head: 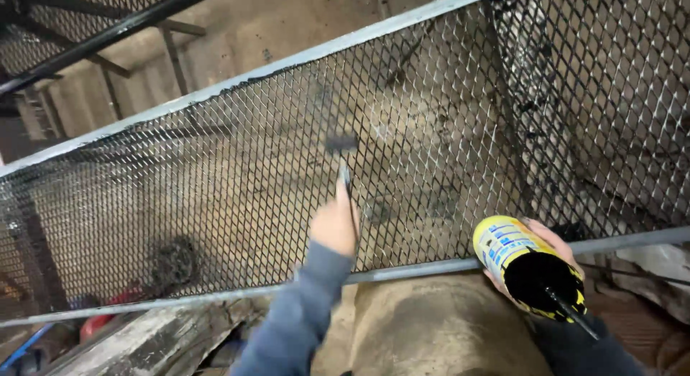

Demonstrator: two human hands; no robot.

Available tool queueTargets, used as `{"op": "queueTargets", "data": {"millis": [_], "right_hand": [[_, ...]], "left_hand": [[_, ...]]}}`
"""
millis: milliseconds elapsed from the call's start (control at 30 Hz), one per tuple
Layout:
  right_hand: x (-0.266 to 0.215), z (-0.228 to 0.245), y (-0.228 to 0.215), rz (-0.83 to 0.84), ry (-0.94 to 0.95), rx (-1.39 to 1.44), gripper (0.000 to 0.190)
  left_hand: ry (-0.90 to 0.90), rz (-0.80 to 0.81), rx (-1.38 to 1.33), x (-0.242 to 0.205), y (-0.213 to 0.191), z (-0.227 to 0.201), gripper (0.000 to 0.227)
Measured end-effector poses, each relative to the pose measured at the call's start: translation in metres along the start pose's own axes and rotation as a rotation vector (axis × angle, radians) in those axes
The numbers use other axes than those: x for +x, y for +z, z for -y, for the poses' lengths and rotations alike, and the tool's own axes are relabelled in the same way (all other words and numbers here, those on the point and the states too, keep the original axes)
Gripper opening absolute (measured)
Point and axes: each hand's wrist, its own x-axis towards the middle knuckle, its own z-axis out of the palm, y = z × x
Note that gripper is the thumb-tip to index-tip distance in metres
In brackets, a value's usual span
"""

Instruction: Painting a metal mesh panel using a small roller and black paint.

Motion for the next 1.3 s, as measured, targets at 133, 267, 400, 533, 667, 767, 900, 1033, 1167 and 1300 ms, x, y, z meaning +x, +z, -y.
{"op": "queueTargets", "data": {"millis": [133, 267, 400, 533, 667, 767, 900, 1033, 1167, 1300], "right_hand": [[0.007, -0.053, -0.027, 0.010, 0.649, 0.413, 0.091], [0.016, -0.079, -0.043, 0.107, 1.496, 0.940, 0.077], [0.015, -0.016, -0.045, -0.031, 1.086, 0.876, 0.051], [0.020, -0.023, -0.051, 0.030, 1.090, 0.849, 0.049], [0.025, -0.031, -0.054, 0.054, 1.092, 0.820, 0.046], [0.029, -0.035, -0.054, 0.082, 1.096, 0.793, 0.045], [0.037, -0.039, -0.052, 0.102, 1.141, 0.961, 0.045], [0.023, -0.041, -0.053, 0.120, 1.180, 1.062, 0.046], [0.016, -0.037, -0.043, 0.260, 0.513, 0.718, 0.053], [0.014, -0.041, -0.041, 0.266, 0.531, 0.738, 0.051]], "left_hand": [[-0.056, 0.070, -0.014, -0.092, 0.034, -0.002, 0.063], [-0.002, -0.059, 0.017, -0.021, 0.019, -0.006, 0.057], [0.073, -0.216, -0.026, 0.047, 0.022, -0.001, 0.058], [0.074, -0.212, -0.025, -0.047, 0.032, -0.006, 0.058], [-0.101, -0.005, 0.007, -0.189, 0.045, -0.034, 0.063], [-0.039, -0.159, 0.010, -0.228, 0.050, -0.042, 0.060], [-0.065, -0.194, 0.026, -0.159, 0.044, -0.033, 0.055], [-0.053, -0.209, -0.045, -0.146, 0.034, -0.026, 0.054], [-0.066, -0.142, 0.034, -0.224, 0.054, -0.032, 0.058], [-0.038, -0.226, 0.030, -0.244, 0.049, -0.046, 0.060]]}}
